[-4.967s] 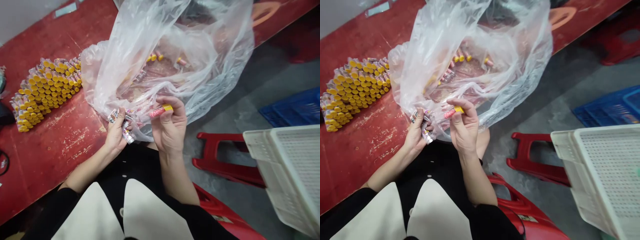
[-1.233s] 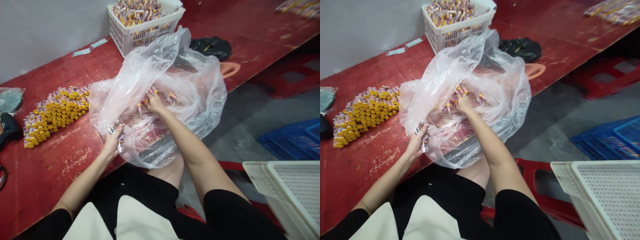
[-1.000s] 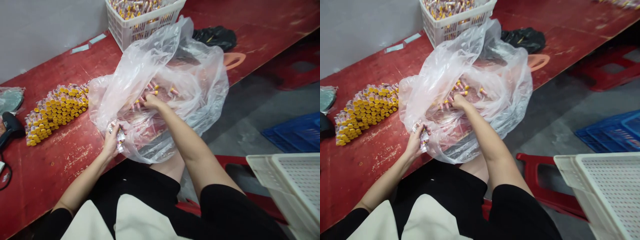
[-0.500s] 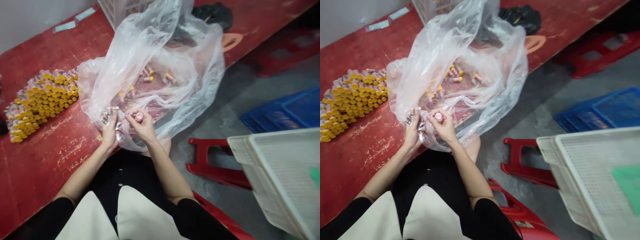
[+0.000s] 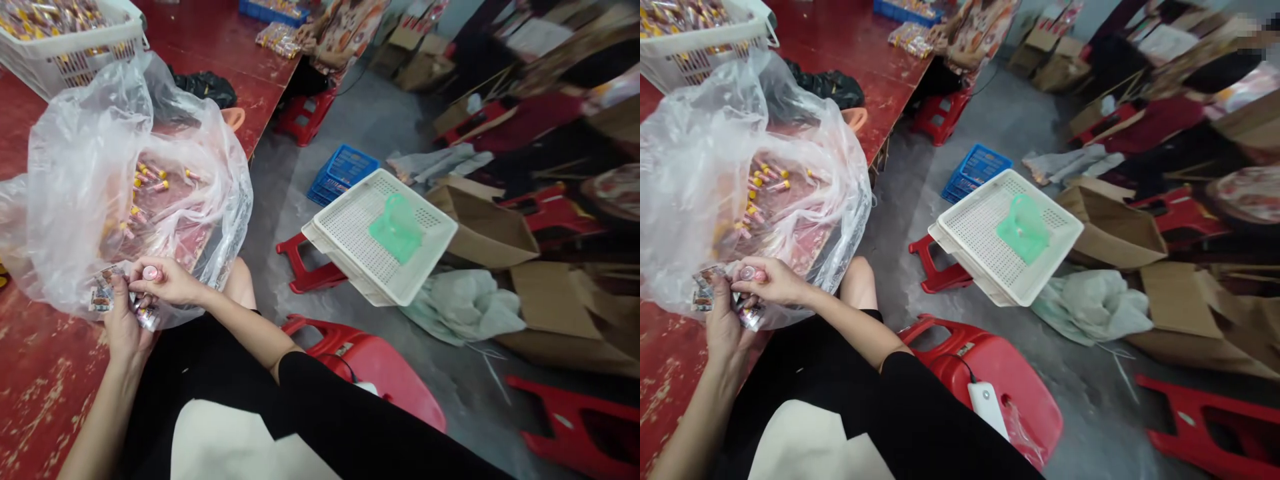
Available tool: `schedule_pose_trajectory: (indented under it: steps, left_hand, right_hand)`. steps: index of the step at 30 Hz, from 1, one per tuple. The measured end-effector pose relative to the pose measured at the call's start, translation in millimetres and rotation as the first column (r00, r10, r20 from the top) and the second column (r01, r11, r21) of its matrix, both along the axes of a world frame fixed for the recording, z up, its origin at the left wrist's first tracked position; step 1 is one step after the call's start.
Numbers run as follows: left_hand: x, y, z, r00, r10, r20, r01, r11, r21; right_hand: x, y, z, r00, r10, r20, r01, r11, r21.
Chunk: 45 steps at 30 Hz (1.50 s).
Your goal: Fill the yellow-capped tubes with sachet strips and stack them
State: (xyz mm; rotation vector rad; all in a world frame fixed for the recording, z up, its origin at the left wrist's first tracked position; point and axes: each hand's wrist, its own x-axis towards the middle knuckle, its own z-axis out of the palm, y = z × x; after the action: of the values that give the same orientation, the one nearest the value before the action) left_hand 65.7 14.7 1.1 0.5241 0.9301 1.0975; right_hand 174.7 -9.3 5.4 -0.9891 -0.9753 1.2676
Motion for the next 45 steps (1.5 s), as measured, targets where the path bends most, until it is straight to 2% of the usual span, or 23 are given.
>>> schedule_pose_trajectory:
  steps: [2, 6, 8, 11, 14, 17, 18, 21, 23, 26, 28, 30, 32, 34, 39, 43, 45]
  left_hand:
    - [0, -1, 1.4, 1.0, 0.01, -0.007, -0.01, 1.0, 0.006]
    - [-3, -3, 10.5, 0.999, 0.014, -0.043, -0.012, 0.999, 0.041]
    - [-3, -2, 15.0, 0.999, 0.0, -0.034, 0.002, 0.999, 0.047]
    - [0, -1, 20.8, 0.999, 0.012, 0.03, -0.013, 1.0, 0.005]
    - [4, -6, 28.9, 0.997, 0.031, 0.069, -0.024, 0.995, -0.099]
    - [7, -14, 35.1, 0.996, 0.068, 0.065, -0.057, 0.985, -0.162]
    - [8, -14, 35.0, 0.995, 0.084, 0.048, -0.075, 0.983, -0.17]
    - [3, -10, 30.2, 0.992, 0.007, 0.13, 0.022, 0.976, -0.216]
    - [-2, -6, 27.4, 0.986, -0.01, 0.167, 0.053, 0.966, -0.254]
    - [-8, -3, 25.4, 0.984, 0.048, 0.172, 0.005, 0.956, -0.294]
    - [-10, -1, 23.8, 0.982, 0.075, 0.173, -0.019, 0.951, -0.308]
    - [-11, 1, 21.7, 0.983, 0.076, 0.167, -0.018, 0.946, -0.323]
    - [-11, 2, 20.0, 0.984, 0.079, 0.157, -0.022, 0.942, -0.334]
    - [-12, 2, 19.6, 0.985, 0.074, 0.157, -0.017, 0.941, -0.337]
    - [-10, -2, 20.2, 0.984, 0.024, 0.179, 0.036, 0.946, -0.322]
    - [-9, -4, 17.5, 0.983, 0.017, 0.183, 0.036, 0.96, -0.279]
    - [-9, -6, 16.5, 0.984, -0.017, 0.175, 0.062, 0.965, -0.254]
  right_hand:
    - [7, -4, 2.3, 0.997, -0.007, 0.082, 0.009, 1.0, -0.019]
    - [23, -7, 3.7, 0.946, -0.086, 0.314, 0.067, 0.995, 0.068]
    - [25, -6, 1.9, 0.95, -0.079, 0.303, 0.06, 0.996, 0.072]
    - [19, -3, -3.0, 0.977, -0.09, 0.195, 0.089, 0.996, 0.015]
    - [7, -4, -5.0, 0.979, -0.175, 0.108, 0.177, 0.984, -0.017]
    - [-1, -10, -1.5, 0.965, -0.242, 0.103, 0.248, 0.968, -0.048]
    - [-2, -12, -0.8, 0.968, -0.231, 0.098, 0.238, 0.969, -0.062]
    - [4, -11, -5.5, 0.984, -0.168, 0.053, 0.173, 0.981, -0.093]
    - [8, -10, -13.4, 0.985, -0.172, 0.031, 0.174, 0.981, -0.081]
    - [13, -15, -25.3, 0.977, -0.205, 0.053, 0.207, 0.978, -0.03]
    - [15, -25, -28.0, 0.964, -0.213, 0.159, 0.211, 0.977, 0.028]
    - [16, -39, -25.0, 0.903, -0.233, 0.362, 0.201, 0.972, 0.125]
    - [16, -52, -19.1, 0.779, -0.282, 0.56, 0.176, 0.956, 0.236]
    - [16, -62, -15.1, 0.68, -0.333, 0.653, 0.168, 0.938, 0.303]
    - [15, -69, -17.4, 0.642, -0.418, 0.642, 0.243, 0.906, 0.347]
    - [15, -71, -10.3, 0.539, -0.539, 0.647, 0.209, 0.83, 0.517]
    - [15, -72, -5.1, 0.49, -0.575, 0.655, 0.207, 0.807, 0.554]
